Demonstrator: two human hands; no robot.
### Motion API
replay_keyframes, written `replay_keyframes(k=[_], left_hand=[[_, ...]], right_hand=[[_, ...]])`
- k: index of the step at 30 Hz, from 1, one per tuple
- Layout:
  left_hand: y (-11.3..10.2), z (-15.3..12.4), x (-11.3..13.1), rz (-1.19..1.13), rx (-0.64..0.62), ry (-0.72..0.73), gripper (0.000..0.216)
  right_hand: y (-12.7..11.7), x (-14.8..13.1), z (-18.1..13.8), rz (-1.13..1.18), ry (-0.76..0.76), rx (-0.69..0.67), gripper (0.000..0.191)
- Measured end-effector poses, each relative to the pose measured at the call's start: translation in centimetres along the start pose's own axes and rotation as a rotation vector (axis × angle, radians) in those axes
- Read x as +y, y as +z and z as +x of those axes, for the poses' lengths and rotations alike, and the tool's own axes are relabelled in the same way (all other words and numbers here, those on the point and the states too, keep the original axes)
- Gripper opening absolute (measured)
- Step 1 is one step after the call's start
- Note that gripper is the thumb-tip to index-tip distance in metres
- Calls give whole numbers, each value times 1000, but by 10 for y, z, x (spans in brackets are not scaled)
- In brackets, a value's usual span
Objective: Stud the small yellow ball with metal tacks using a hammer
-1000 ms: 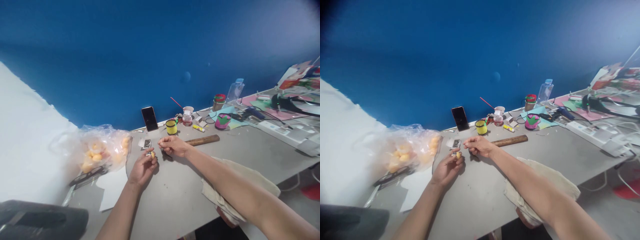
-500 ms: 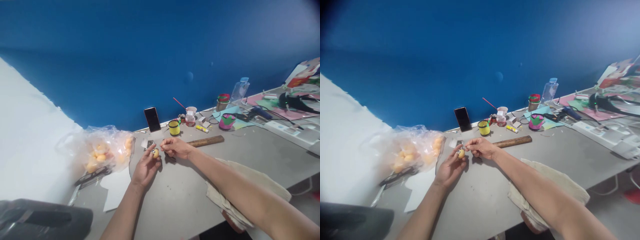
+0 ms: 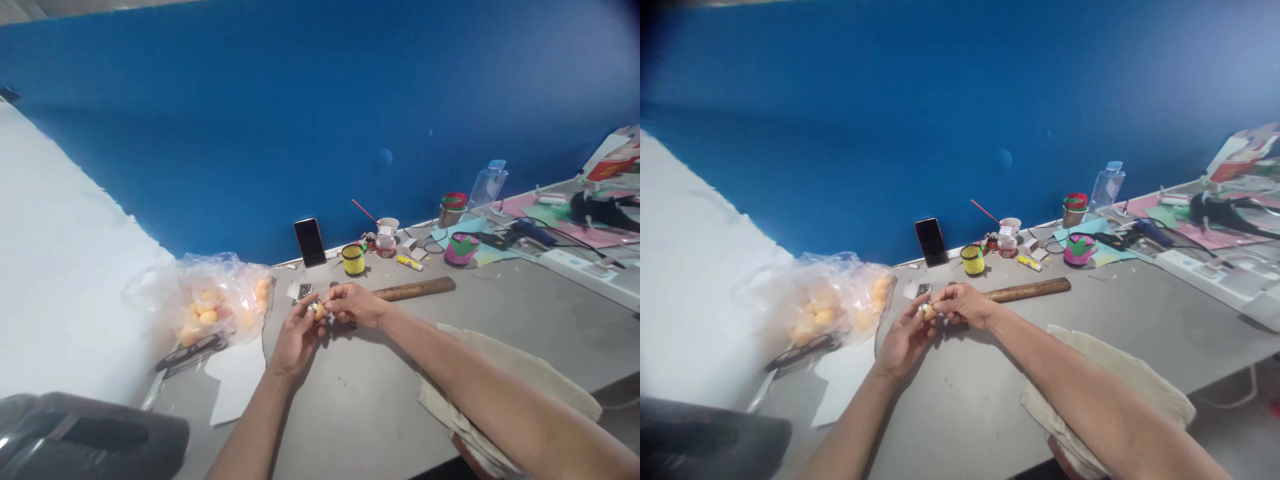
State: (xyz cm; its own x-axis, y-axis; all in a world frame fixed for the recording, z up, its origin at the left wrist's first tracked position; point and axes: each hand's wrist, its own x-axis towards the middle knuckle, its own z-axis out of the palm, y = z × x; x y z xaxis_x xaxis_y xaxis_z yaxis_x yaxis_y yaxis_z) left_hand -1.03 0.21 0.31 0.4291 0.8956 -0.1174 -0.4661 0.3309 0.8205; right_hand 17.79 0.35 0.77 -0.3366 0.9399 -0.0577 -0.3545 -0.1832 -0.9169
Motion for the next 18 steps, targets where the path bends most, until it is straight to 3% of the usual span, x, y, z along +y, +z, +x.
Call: replay_keyframes(k=[8,18], left_hand=[[3,0,-3,130,51,99,49],[9,-2,0,230,100,112,50]], right_hand=[[2,-3,0,-27,29,52,37],[3,-6,-3,-114,37,76,29]])
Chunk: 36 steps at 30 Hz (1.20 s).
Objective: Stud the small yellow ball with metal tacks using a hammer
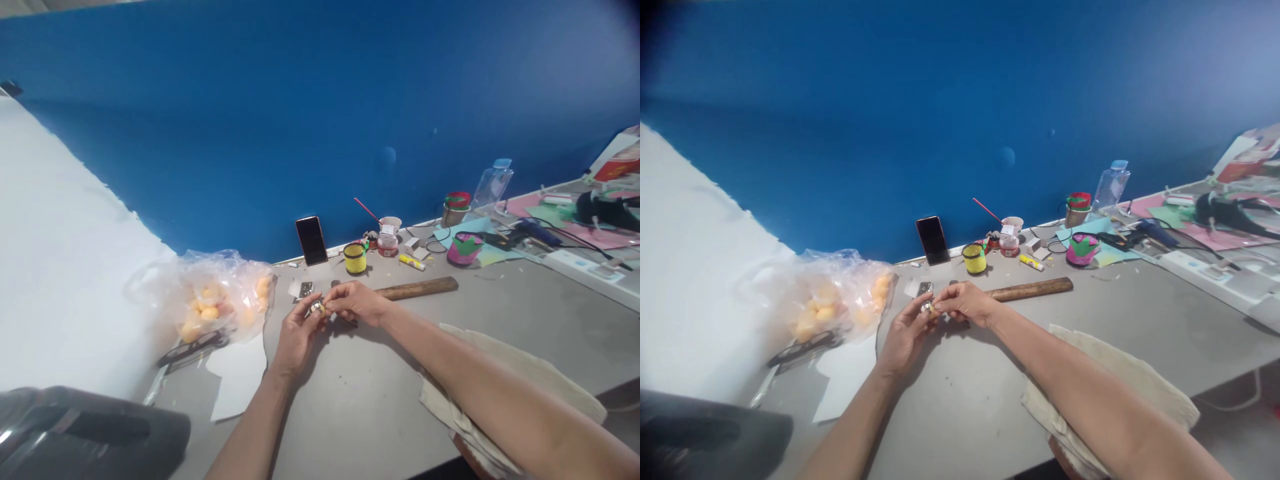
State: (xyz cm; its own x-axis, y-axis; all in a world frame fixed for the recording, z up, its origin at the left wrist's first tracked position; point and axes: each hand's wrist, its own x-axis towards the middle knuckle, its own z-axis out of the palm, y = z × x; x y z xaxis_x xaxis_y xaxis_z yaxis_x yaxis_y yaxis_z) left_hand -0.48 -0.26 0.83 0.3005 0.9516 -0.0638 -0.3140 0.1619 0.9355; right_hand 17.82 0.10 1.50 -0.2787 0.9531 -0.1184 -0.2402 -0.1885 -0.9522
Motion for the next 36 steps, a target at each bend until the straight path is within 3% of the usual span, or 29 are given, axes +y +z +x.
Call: replay_keyframes(k=[17,27,36], left_hand=[[-4,3,-7,96,-1,66,56],[2,-5,-3,300,124,137,48],[2,-9,-9,413,221,381,38]], right_hand=[[4,-3,-3,-96,-44,40,17],[14,-5,-4,-100,-81,108,18],[31,0,-6,-105,-123,249,7]])
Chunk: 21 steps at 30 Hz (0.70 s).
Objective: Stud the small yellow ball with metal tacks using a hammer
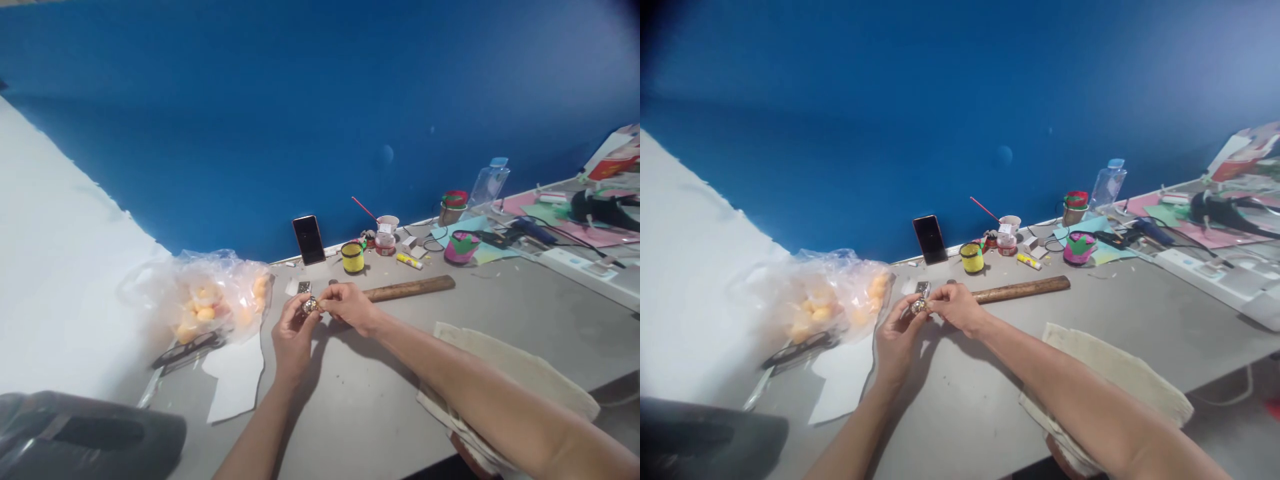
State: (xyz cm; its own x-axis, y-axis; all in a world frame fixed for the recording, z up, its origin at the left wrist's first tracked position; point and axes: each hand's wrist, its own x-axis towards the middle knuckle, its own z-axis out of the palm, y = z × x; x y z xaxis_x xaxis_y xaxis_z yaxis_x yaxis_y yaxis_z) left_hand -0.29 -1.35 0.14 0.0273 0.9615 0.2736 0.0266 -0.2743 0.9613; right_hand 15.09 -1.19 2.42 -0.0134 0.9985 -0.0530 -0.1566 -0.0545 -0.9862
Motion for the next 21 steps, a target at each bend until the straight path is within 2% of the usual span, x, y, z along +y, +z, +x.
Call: replay_keyframes(k=[4,8,10,13,15,21], left_hand=[[3,-3,0,48,42,126,34],[5,-5,3,69,70,146,33],[5,-5,5,20,63,73,37],[5,-3,8,-85,44,-128,47],[5,-1,10,-163,28,-234,52],[5,3,9,-330,-64,-306,56]], right_hand=[[5,-3,-3,10,38,40,5],[8,-7,-6,41,67,41,6],[9,-7,-7,3,15,57,6],[7,-7,-7,-69,-78,45,6],[5,-7,-6,-73,-54,-4,6],[-1,-10,-4,33,61,-33,16]])
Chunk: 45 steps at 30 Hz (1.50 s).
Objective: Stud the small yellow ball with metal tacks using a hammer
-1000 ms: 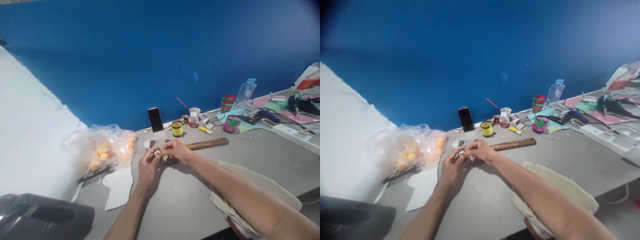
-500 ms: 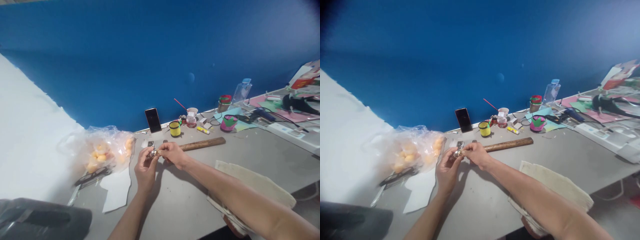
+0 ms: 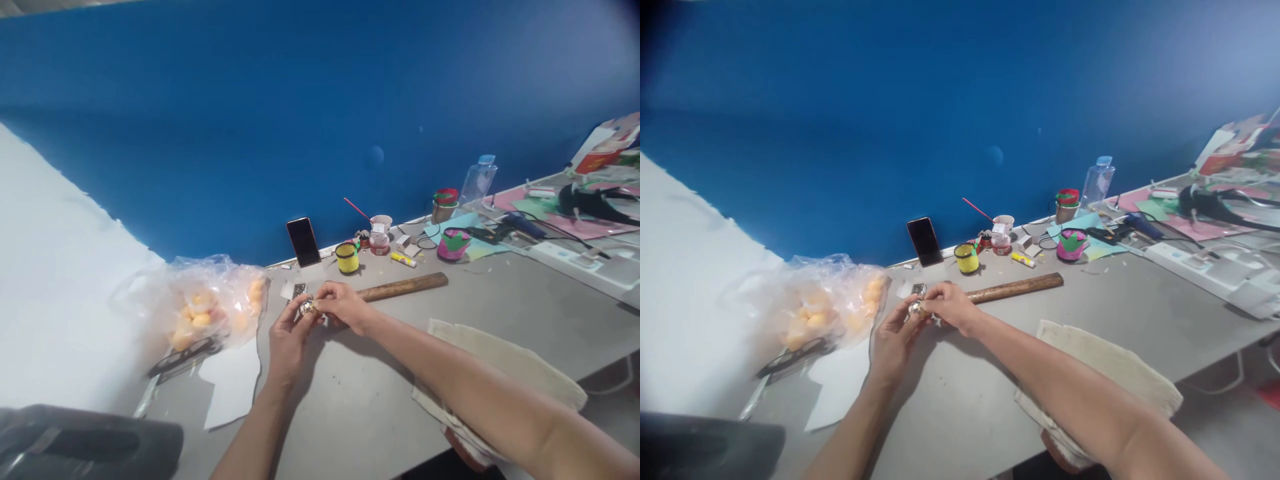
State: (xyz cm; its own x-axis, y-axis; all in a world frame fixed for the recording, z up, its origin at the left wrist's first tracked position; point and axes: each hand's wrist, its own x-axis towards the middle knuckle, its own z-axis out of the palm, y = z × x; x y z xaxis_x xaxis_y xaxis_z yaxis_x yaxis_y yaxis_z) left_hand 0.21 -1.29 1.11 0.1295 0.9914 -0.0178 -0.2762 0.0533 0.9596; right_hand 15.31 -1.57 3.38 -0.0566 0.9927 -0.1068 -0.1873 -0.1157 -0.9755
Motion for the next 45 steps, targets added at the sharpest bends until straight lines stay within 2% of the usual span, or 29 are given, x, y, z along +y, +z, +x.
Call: replay_keyframes(k=[8,19,25,30,36,39,42,45], left_hand=[[1,1,-4,-60,-81,-15,61],[1,-3,-6,102,-68,-9,68],[2,-3,-7,15,-120,-21,63],[-2,1,-13,142,-102,30,60],[1,3,-15,7,-115,-62,54],[-3,6,-10,-42,-89,-108,46],[-10,11,-5,-120,-81,-128,42],[-15,15,-2,-174,-81,-141,41]], right_hand=[[-18,0,7,-82,-68,-129,16],[-16,1,5,-205,-112,-98,15],[-28,-1,6,-273,-108,-218,21],[-24,2,6,-380,-110,-145,16],[-32,5,13,-428,-114,-166,14],[-47,3,16,-673,-206,-94,4],[-59,2,17,-1075,-284,-31,25],[-63,5,18,-1340,-216,-22,38]])
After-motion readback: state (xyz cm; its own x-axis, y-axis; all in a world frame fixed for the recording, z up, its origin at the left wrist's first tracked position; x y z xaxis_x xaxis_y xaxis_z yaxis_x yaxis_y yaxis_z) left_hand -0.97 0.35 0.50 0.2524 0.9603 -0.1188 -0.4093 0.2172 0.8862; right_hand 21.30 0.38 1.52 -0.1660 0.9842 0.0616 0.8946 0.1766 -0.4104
